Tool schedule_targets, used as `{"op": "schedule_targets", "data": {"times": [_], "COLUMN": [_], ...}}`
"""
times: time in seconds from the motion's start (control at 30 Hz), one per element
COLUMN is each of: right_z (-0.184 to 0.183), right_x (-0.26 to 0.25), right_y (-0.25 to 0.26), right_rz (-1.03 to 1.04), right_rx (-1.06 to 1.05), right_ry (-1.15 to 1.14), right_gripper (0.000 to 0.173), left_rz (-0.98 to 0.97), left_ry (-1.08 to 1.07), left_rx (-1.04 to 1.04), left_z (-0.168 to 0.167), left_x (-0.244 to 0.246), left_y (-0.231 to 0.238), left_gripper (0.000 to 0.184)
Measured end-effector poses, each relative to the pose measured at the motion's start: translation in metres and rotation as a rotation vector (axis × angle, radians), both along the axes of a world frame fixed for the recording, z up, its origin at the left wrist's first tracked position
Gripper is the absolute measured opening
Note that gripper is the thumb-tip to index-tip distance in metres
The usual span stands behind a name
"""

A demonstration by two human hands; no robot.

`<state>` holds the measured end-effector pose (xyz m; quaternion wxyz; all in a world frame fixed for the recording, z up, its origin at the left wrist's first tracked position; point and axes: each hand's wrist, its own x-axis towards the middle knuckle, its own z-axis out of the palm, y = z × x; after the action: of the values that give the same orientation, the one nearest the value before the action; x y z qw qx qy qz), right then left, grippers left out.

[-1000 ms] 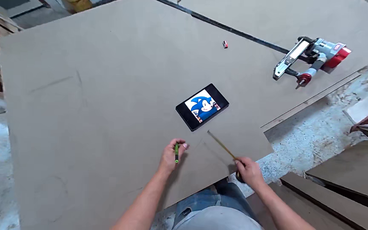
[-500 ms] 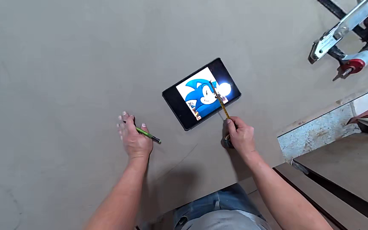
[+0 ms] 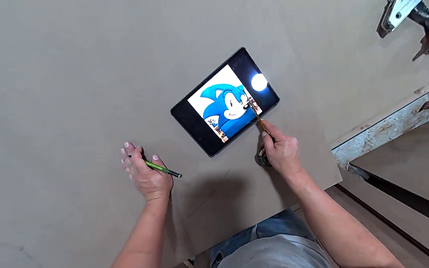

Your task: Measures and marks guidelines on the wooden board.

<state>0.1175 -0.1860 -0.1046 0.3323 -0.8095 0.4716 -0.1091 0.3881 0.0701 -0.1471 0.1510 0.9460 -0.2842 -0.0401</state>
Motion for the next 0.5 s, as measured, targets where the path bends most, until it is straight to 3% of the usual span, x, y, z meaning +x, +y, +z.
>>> {"op": "schedule_targets", "data": {"times": [0.17,0.5], "right_z": [-0.0041,0.0021], "right_x": [0.0037,0.0035], "right_y": [0.0033,-0.0045], "right_rz": [-0.016,0.054], "right_rx": [-0.061,0.046], "right_ry": [-0.056,0.054], "right_gripper": [0.028,0.038], "left_rz": [-0.005,0.002], "left_ry": [-0.028,-0.024], "left_rx": [0.005,0.033], "left_z": [-0.0012,-0.0023], "left_x": [0.0005,0.0009], "left_y": [0.0007,0.0015], "left_gripper": [0.053,0.052]}}
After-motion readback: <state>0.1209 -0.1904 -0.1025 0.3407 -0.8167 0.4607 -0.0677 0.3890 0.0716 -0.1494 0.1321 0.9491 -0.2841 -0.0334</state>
